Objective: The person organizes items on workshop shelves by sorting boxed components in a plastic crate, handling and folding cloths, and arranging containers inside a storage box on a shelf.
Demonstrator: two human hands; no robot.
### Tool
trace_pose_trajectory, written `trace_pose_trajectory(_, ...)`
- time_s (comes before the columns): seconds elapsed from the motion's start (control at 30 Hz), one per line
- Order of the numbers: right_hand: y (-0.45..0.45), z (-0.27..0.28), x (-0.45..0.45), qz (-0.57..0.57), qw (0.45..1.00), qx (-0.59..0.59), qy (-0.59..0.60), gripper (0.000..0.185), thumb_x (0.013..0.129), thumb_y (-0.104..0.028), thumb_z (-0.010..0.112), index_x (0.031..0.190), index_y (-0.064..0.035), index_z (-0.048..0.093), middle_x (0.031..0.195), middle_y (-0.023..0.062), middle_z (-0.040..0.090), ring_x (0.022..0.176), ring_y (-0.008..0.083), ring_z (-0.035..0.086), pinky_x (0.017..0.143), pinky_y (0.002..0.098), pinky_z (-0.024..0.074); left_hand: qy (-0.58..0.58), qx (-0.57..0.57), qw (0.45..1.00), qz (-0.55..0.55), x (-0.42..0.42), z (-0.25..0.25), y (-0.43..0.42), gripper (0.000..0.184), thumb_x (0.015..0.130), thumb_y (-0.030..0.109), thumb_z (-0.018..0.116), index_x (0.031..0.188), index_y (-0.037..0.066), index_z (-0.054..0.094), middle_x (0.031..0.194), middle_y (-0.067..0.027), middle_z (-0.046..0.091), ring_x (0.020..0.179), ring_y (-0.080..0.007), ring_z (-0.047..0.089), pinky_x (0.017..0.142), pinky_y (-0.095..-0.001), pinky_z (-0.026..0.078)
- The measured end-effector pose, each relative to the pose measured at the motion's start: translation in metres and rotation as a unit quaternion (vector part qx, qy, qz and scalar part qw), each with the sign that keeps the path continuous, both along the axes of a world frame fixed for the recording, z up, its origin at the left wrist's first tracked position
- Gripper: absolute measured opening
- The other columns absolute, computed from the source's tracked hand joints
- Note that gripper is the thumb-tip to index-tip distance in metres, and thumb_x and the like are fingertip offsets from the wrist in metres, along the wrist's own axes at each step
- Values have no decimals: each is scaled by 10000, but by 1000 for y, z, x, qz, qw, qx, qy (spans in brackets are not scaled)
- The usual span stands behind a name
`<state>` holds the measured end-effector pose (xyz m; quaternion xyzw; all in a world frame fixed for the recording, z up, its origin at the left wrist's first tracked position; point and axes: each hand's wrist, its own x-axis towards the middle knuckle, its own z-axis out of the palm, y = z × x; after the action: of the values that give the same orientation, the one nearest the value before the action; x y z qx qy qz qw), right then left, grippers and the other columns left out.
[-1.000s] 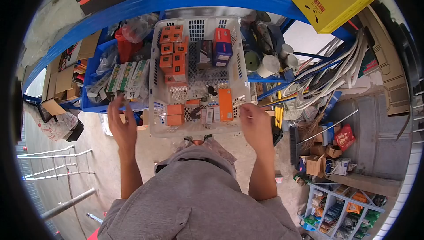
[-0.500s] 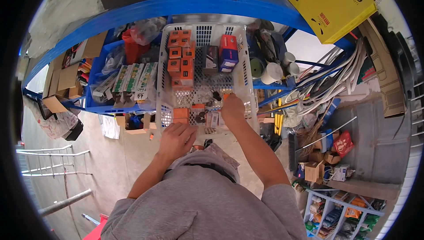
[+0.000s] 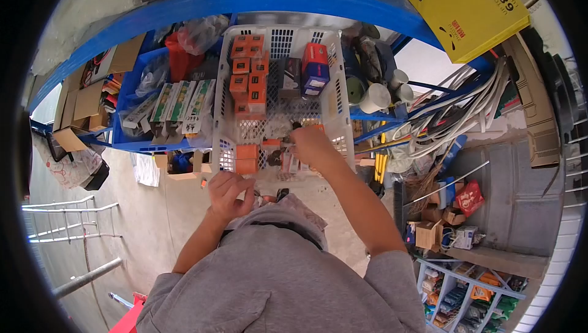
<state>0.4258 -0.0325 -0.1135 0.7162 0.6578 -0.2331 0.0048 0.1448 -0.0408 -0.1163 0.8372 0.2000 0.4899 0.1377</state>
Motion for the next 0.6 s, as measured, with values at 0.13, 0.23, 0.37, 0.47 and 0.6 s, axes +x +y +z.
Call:
trace_pose_trajectory(0.13,21,-18,-34,77,996,47,17,183,820,-169,755,961,-52,757,998,208,732,952,395,720,832,501,586,3,8,1000,6,-2,-5,7,234,707,11,749,922,92,705,684,-17,641,601,-190,618,552,-322,474)
trace_pose_trajectory(0.23,35,-44,-36,123,989,76,-1,198,815,-163,743,975,-46,744,999,201,731,945,394,718,823,506,584,-25,4,1000,-8,1,-9,9,227,715,2,746,922,85,705,651,-17,617,548,-199,587,521,-331,456)
trace_pose_trajectory(0.37,48,-71,-31,132,990,14,-37,223,800,-181,745,981,-51,741,990,188,731,957,384,718,803,508,582,-20,-5,1000,-3,-1,-8,7,212,723,1,747,916,78,707,640,-19,610,537,-201,582,515,-334,455)
trace_pose_trajectory(0.47,41,-23,-26,52,995,81,36,263,777,-264,781,938,-57,765,953,187,749,925,364,733,783,479,588,-11,-14,1000,6,-2,-5,8,207,722,2,750,910,78,707,634,-18,607,540,-201,584,514,-333,454)
trace_pose_trajectory(0.6,32,-5,-17,-59,991,-84,84,347,771,-376,784,839,-36,780,805,159,758,779,315,742,723,429,592,-11,-16,1000,9,0,-5,7,210,723,5,748,913,83,705,651,-10,628,537,-189,592,507,-325,461)
